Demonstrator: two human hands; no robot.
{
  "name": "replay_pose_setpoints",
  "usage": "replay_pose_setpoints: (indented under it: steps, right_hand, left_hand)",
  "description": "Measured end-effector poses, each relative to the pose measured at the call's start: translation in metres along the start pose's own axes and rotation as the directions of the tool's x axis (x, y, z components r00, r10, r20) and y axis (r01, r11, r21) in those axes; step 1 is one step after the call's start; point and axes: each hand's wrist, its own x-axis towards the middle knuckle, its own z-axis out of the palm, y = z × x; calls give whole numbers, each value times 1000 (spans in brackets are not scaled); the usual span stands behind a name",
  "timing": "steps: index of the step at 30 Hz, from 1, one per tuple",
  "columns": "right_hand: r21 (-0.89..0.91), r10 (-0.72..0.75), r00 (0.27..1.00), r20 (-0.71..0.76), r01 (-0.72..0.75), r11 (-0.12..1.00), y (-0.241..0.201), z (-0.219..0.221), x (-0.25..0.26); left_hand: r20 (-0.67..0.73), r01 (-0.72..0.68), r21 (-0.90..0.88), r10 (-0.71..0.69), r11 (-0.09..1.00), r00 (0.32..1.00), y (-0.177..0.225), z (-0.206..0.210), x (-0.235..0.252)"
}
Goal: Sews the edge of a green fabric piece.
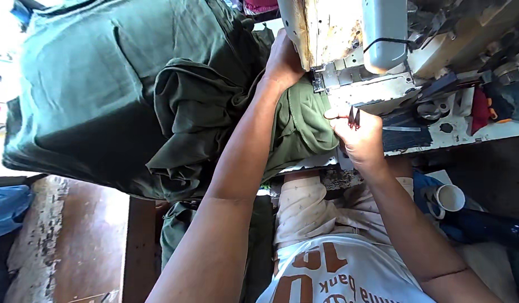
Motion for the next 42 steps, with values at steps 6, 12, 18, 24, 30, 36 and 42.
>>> replay_pose_setpoints:
  steps: [6,12,18,24,30,36,42]
  right_hand:
    - [18,-69,998,-7,70,997,7,1,10]
    - [15,-83,997,2,83,996,7,2,10]
    - [-15,-82,995,65,83,996,5,-2,8]
    - [-74,-112,976,188,128,989,-4,-15,16]
    - [-451,-119,899,421,322,832,-9,-26,19]
    - [-436,-247,797,551,528,729,-26,-38,-9]
    - [-260,-224,843,489,385,886,-14,-49,-37]
  left_hand:
    - [-48,59,72,-55,996,997,-3,8,3]
    - [-42,74,124,-70,989,997,3,8,-2]
    - [-195,74,172,-40,982,980,11,-1,-32]
    - [66,-322,204,315,925,947,41,-16,-157]
    - [38,-242,352,245,904,969,70,-62,-211]
    - [-69,-452,22,453,891,889,95,-35,-225]
    - [-258,-419,275,487,865,835,57,33,-207]
